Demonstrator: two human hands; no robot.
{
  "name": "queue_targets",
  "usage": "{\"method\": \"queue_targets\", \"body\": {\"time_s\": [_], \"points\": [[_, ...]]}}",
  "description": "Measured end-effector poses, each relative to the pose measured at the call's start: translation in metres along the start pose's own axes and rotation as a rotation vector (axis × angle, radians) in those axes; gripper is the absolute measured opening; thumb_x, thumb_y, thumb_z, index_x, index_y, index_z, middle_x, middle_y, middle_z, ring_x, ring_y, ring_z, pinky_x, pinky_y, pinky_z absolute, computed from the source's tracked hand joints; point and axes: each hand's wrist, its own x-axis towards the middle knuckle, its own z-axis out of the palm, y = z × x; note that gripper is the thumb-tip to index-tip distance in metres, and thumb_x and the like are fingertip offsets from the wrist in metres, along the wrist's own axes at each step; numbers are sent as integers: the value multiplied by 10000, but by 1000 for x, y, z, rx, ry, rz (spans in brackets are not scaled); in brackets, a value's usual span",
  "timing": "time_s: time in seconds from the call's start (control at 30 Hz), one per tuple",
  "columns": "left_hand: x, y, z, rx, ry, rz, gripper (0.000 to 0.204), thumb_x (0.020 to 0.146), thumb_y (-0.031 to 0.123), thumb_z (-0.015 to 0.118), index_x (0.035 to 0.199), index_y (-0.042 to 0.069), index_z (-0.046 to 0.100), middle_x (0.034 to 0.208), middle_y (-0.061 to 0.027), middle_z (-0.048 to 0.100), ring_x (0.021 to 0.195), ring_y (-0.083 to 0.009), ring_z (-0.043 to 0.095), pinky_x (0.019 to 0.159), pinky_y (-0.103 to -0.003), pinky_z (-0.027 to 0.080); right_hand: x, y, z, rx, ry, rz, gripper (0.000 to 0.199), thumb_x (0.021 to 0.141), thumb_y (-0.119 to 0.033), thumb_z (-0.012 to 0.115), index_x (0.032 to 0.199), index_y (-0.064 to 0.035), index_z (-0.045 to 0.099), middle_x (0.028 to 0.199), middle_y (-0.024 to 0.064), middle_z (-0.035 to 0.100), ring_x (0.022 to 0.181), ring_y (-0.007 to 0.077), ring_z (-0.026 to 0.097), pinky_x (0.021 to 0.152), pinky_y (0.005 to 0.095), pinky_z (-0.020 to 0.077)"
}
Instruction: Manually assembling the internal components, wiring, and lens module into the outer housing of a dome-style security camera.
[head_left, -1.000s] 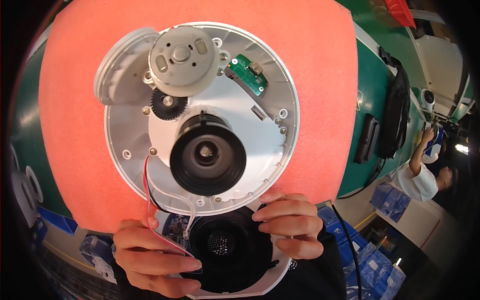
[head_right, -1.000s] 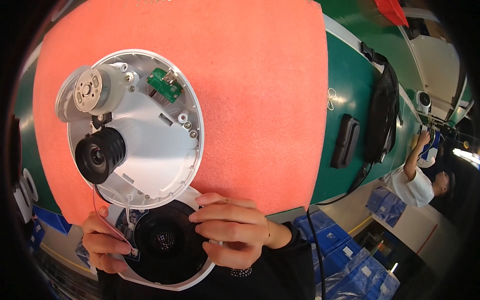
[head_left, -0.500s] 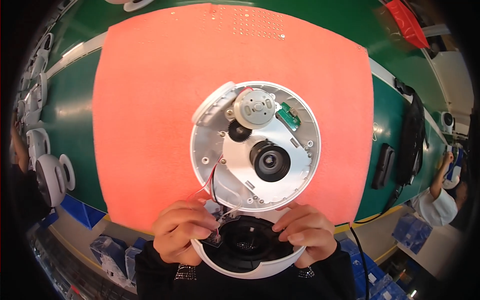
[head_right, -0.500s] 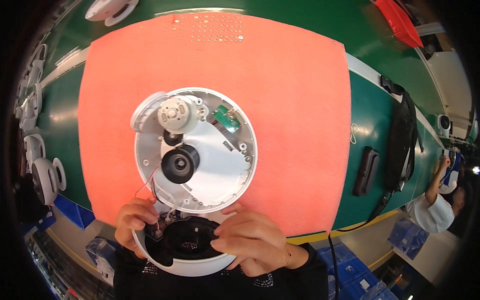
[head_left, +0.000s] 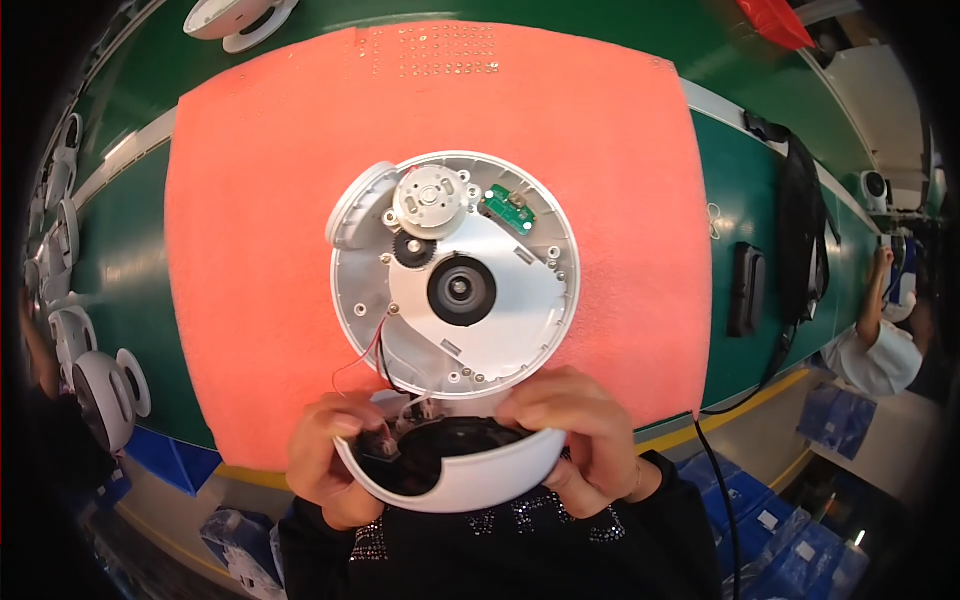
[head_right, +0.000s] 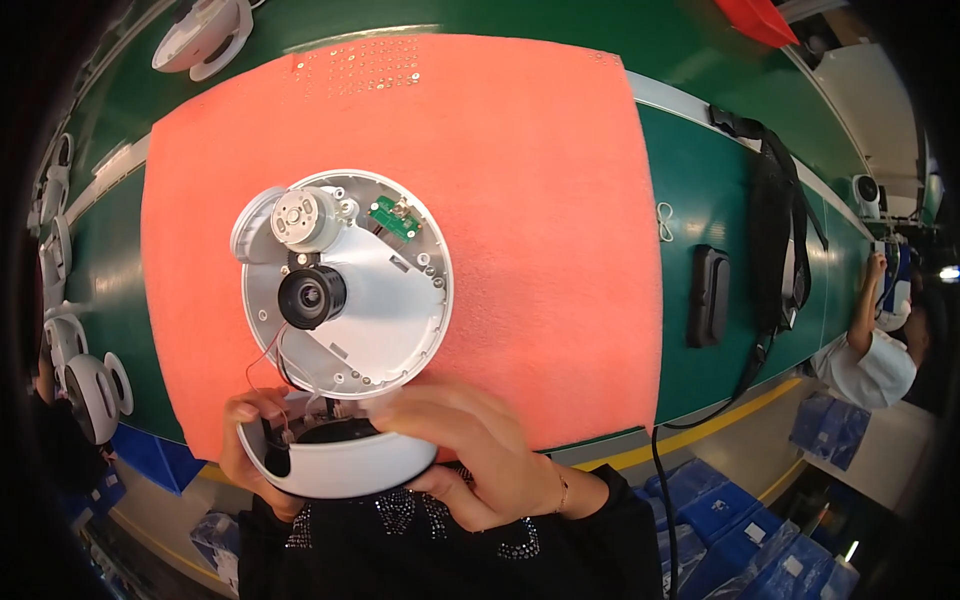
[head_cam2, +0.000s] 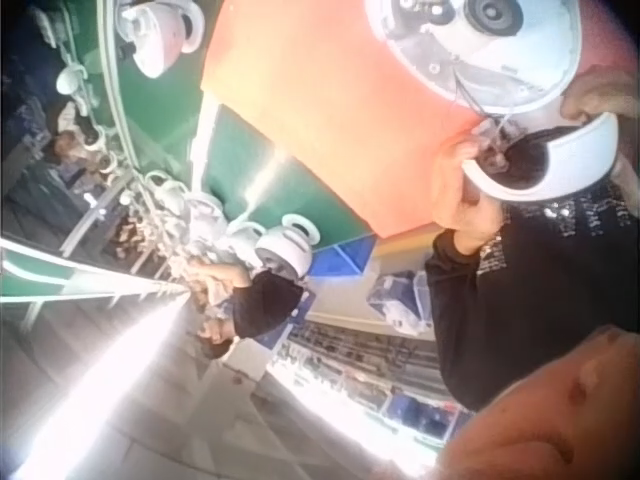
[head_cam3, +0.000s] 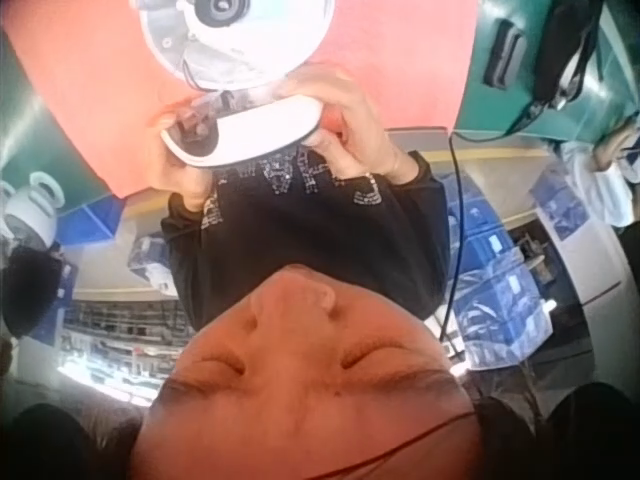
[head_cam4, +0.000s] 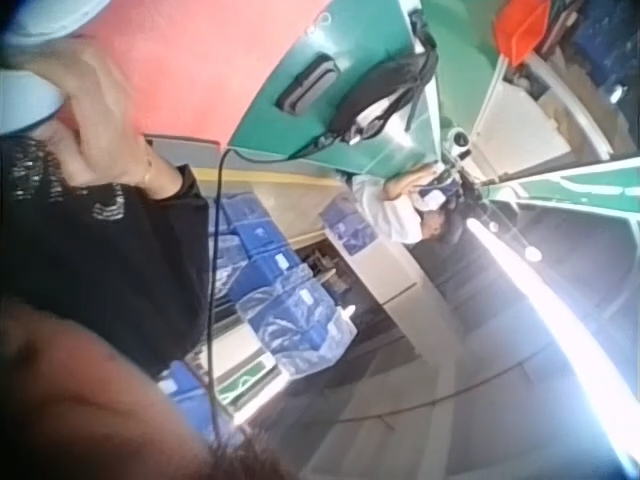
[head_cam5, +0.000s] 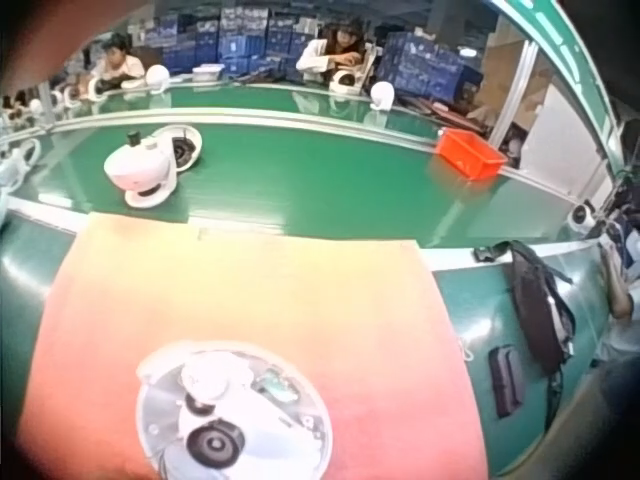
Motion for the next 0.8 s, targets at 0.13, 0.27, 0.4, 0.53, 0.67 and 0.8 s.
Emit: {"method": "queue_targets", "body": {"time_s": [0.13,0.27,0.4,0.53,0.67,0.8], "points": [[-4,-2,2,-98,100,-91,243,713,-26,608,901,0,456,795,-119,515,702,-205,521,668,-324,449,7,-5,5,50,23,5,423,768,-149,629,1131,7,476,1016,186,572,872,341,581,739,384,477],[-7,-15,3,-520,104,-233,161,828,80,526,950,35,431,816,-79,464,810,-199,465,786,-336,399,10,-9,9,-67,-59,-98,520,679,-196,720,1098,37,516,976,146,615,850,291,612,702,378,491],[-9,-13,7,-517,161,-244,149,865,120,477,978,47,413,842,-78,441,829,-200,449,814,-343,383,13,-13,12,-17,15,-106,522,638,-136,739,1082,38,527,953,139,622,826,295,619,694,358,498],[-5,-10,9,-390,86,-199,252,828,156,548,996,42,399,854,-79,443,850,-200,459,814,-339,392,14,-15,9,32,54,-22,451,645,-119,734,1034,41,569,927,149,629,816,283,626,696,342,499],[-6,-10,7,-315,148,-243,406,755,172,646,1024,36,374,892,-85,446,867,-198,487,787,-323,421,16,-18,9,145,90,122,416,651,-119,732,1012,36,594,918,160,630,826,274,627,702,328,496],[-6,-10,4,-254,83,-194,393,753,150,640,1023,42,375,894,-88,447,858,-198,492,794,-326,416,15,-21,11,161,113,160,399,638,-101,734,997,24,612,909,166,630,826,271,629,704,314,494]]}}
